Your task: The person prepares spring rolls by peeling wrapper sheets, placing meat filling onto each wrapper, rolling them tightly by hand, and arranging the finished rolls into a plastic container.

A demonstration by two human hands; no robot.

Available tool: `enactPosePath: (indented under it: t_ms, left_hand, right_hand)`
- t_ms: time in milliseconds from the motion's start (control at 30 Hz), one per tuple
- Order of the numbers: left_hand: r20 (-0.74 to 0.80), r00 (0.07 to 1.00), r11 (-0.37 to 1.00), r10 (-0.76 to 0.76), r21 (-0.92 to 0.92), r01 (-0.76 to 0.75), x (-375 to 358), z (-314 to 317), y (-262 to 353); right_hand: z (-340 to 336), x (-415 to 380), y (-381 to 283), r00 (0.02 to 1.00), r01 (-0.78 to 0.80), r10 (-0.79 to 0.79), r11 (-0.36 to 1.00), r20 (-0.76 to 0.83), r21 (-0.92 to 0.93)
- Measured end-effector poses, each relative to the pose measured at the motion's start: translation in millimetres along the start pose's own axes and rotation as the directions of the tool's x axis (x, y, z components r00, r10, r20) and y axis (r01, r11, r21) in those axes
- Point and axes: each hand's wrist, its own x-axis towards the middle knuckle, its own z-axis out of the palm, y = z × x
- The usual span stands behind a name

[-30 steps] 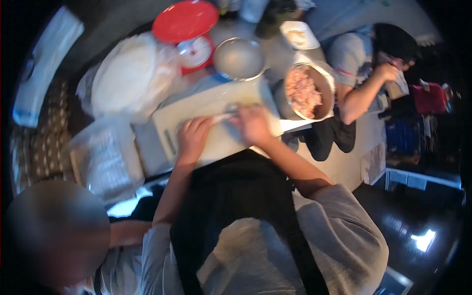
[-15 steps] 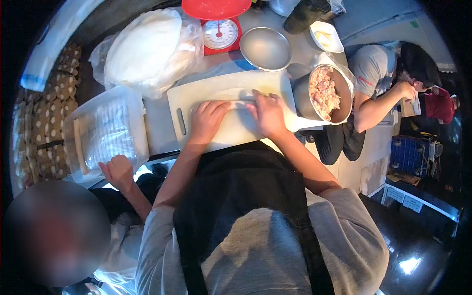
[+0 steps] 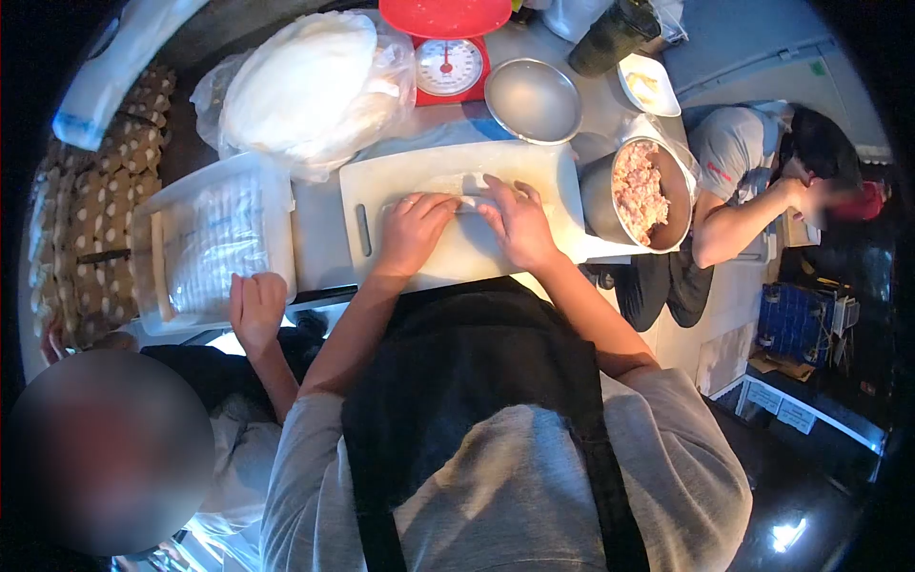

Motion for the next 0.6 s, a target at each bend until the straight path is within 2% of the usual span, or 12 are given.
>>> enactPosePath:
  t_ms: [33, 133, 167, 267, 400, 500, 600]
  left_hand:
    - [0.003, 1.0, 1.0, -0.003, -0.006, 0.003, -0.4, -0.1, -0.3]
    - [0.01, 1.0, 1.0, -0.008, -0.023, 0.008, -0.8, -0.5, 0.7]
    - [0.009, 1.0, 1.0, -0.006, -0.024, 0.006, -0.7, -0.7, 0.7]
    - [0.027, 1.0, 1.0, -0.003, -0.017, 0.004, 0.6, -0.7, -3.6]
    - [0.163, 0.986, 0.998, -0.026, 0.059, 0.016, 13.1, 4.0, -20.4]
    - [0.126, 0.991, 0.994, -0.05, 0.099, 0.037, 28.0, 1.9, -23.9]
    - [0.199, 0.977, 0.997, -0.074, 0.005, 0.074, 26.0, 3.8, -24.7]
  right_hand:
    - [5.6, 0.1, 1.5, 1.0, 0.013, -0.012, 0.999, -0.023, 0.046]
    - [-10.0, -14.7, 20.4, 0.999, -0.04, 0.039, 0.997, -0.03, -0.064]
    - [-18.3, -19.0, 25.4, 0.995, -0.102, 0.103, 0.992, 0.0, -0.07]
    - [-35.8, -22.0, 30.1, 0.998, 0.001, -0.01, 0.991, -0.062, -0.133]
    - [-30.0, -7.1, 28.5, 0.974, 0.227, -0.223, 0.964, 0.04, -0.14]
    - [-17.5, 4.7, 34.3, 0.976, 0.217, -0.213, 0.952, 0.04, -0.214]
    - [-10.6, 12.9, 41.3, 0.969, 0.244, -0.247, 0.942, 0.015, -0.23]
